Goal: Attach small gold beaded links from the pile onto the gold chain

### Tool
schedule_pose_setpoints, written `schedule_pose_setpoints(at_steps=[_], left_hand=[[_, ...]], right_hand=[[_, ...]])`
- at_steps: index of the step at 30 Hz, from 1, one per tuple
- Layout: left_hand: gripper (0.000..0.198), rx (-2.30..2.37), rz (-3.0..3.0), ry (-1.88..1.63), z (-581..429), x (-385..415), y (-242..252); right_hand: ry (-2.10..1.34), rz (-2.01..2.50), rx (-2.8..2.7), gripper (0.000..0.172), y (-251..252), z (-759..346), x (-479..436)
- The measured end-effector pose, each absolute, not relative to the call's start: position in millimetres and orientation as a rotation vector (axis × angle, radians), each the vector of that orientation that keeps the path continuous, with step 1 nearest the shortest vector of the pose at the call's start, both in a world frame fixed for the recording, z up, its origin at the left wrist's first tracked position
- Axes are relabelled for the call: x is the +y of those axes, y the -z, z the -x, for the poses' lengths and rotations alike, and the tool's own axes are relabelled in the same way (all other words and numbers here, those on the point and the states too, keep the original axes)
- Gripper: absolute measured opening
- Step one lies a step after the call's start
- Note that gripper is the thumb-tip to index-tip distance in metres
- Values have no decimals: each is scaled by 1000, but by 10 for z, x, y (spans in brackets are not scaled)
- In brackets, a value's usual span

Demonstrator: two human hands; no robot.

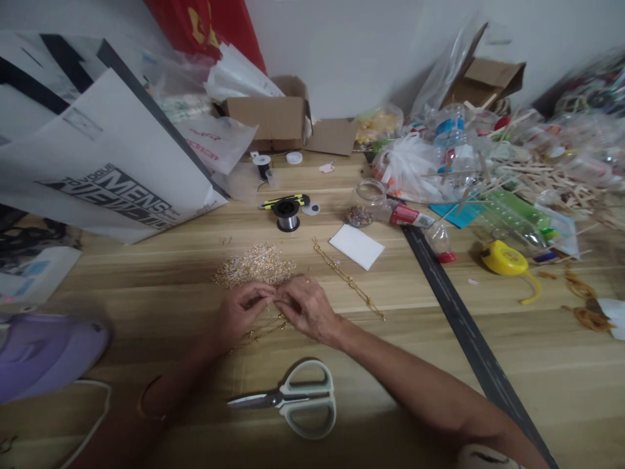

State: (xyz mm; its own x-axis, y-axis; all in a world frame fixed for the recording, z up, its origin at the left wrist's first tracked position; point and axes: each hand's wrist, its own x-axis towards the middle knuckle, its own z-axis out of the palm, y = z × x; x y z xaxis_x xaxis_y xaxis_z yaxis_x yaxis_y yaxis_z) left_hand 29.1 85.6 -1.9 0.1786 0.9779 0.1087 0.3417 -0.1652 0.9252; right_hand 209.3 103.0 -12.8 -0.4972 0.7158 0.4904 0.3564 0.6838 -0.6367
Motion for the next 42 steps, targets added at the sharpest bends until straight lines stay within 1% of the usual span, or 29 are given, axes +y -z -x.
schedule_pose_setpoints(at_steps=[3,10,16,18,20,23,24,42], left_hand=[[16,1264,-1655,-997,-304,850,26],[17,1295,-1630,-1013,-309,855,19],[18,1308,-1563,-1041,-302,862,5],[17,1299,-1558,-1049,-303,863,8],[15,1295,-1560,-1049,-306,862,13],[15,1283,-1579,-1038,-307,858,21],[16,1281,-1587,-1032,-306,856,23],[16,1327,-1784,-1014,-277,842,55]], right_hand=[[-613,782,-2141,2,114,-2091,1035],[-576,781,-2147,5,97,-2084,1032],[-511,863,-2122,19,54,-2092,995],[-513,852,-2128,20,46,-2092,990],[-521,828,-2141,17,50,-2091,994],[-531,787,-2160,5,74,-2090,1013],[-534,775,-2164,4,83,-2090,1020],[-513,797,-2184,11,93,-2090,1028]])
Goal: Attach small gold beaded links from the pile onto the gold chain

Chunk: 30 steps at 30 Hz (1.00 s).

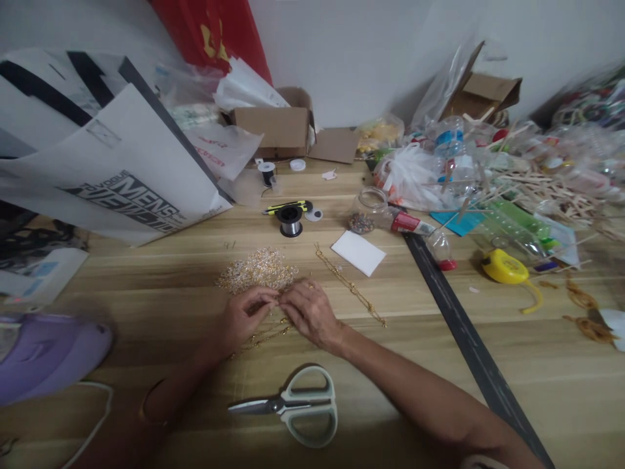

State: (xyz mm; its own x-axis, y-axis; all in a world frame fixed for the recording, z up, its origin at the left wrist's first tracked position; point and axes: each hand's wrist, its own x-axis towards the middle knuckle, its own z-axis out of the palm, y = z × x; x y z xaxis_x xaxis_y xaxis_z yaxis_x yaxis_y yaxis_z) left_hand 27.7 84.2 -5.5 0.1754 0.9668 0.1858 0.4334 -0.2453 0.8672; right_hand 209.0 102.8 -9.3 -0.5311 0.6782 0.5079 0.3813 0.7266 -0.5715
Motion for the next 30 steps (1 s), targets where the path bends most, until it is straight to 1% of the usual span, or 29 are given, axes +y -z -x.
schedule_pose_setpoints(at_steps=[4,9,13,17,23,27,30], left_hand=[[16,1333,-1842,-1002,-278,848,12],[8,1512,-1904,-1170,-208,909,-50],[10,1599,-1900,-1216,-111,996,-42],[13,1593,-2136,-1124,-59,1058,16],[24,1551,-2421,-843,-90,1054,27],[21,1540,-2511,-699,-110,1062,-11],[17,1547,-2504,-705,-88,1096,-1]], right_hand=[[-511,799,-2193,11,93,-2089,1028],[-518,837,-2196,11,82,-2099,1018],[-532,837,-2177,10,82,-2104,1014],[-522,827,-2153,10,93,-2105,1018],[-505,825,-2150,11,89,-2111,1017],[-506,824,-2147,10,78,-2110,1012],[-513,814,-2131,10,71,-2112,1006]])
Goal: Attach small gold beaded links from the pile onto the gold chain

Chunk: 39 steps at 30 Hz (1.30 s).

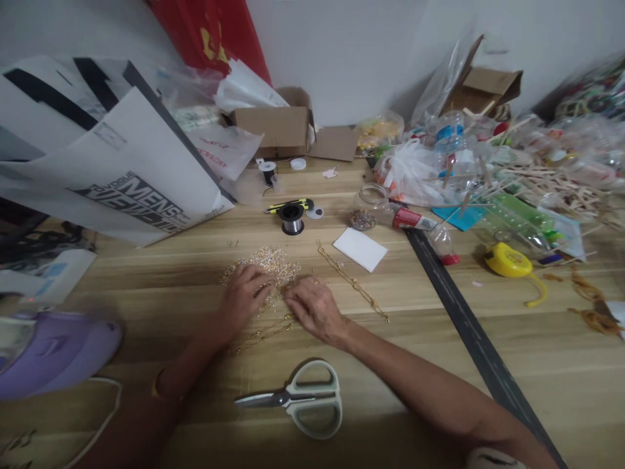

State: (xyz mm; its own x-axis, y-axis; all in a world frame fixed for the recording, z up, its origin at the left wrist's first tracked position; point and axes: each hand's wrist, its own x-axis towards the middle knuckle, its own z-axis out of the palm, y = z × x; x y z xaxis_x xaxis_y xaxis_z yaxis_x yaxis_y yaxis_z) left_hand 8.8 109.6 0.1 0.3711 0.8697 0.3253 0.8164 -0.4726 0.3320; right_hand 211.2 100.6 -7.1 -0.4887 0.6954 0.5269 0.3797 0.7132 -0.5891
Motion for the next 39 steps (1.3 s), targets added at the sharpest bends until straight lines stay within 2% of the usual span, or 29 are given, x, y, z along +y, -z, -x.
schedule_pose_setpoints(at_steps=[5,17,28,39], left_hand=[[15,1579,-2436,-798,-48,1127,44],[14,1537,-2509,-678,-104,1089,-21],[12,1523,-2342,-925,-47,1160,25],[14,1625,-2460,-686,-66,1197,-55]], right_hand=[[-526,835,-2144,11,64,-2123,999],[-525,847,-2131,11,76,-2115,1013],[-587,905,-2125,9,89,-2116,1046],[-683,969,-2068,10,71,-2129,1075]])
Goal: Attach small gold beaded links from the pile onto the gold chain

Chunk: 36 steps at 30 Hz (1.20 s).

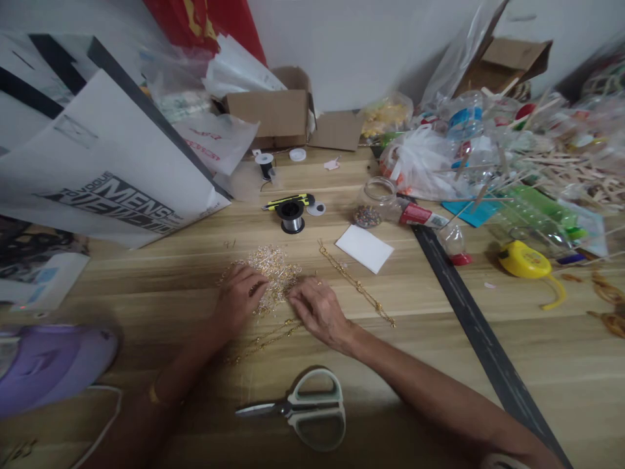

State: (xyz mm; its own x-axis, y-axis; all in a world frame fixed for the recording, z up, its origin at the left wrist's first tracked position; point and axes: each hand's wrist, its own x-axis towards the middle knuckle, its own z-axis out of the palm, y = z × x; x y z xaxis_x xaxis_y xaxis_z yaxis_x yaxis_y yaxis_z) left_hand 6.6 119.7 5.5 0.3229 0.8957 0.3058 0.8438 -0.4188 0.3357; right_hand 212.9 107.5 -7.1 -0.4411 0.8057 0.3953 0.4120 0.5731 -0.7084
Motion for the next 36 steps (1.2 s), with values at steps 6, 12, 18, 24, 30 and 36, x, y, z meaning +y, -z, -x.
schedule_pose_setpoints(at_steps=[6,12,18,24,30,36], left_hand=[[15,1673,-2492,-596,-72,1202,-62],[17,1683,-2480,-627,-66,1210,12],[17,1703,-2495,-603,-79,1201,17],[19,1677,-2573,-450,-122,1230,-62],[17,1673,-2609,-372,-156,1263,-101],[19,1659,-2597,-452,-166,1267,-93]], right_hand=[[-683,969,-2098,11,24,-2109,1099],[-740,1010,-2057,9,20,-2037,1185],[-774,1043,-1948,9,67,-1958,1220],[-717,971,-1969,11,91,-1992,1197],[-695,960,-2005,11,119,-2021,1205],[-674,954,-2008,11,132,-2024,1208]])
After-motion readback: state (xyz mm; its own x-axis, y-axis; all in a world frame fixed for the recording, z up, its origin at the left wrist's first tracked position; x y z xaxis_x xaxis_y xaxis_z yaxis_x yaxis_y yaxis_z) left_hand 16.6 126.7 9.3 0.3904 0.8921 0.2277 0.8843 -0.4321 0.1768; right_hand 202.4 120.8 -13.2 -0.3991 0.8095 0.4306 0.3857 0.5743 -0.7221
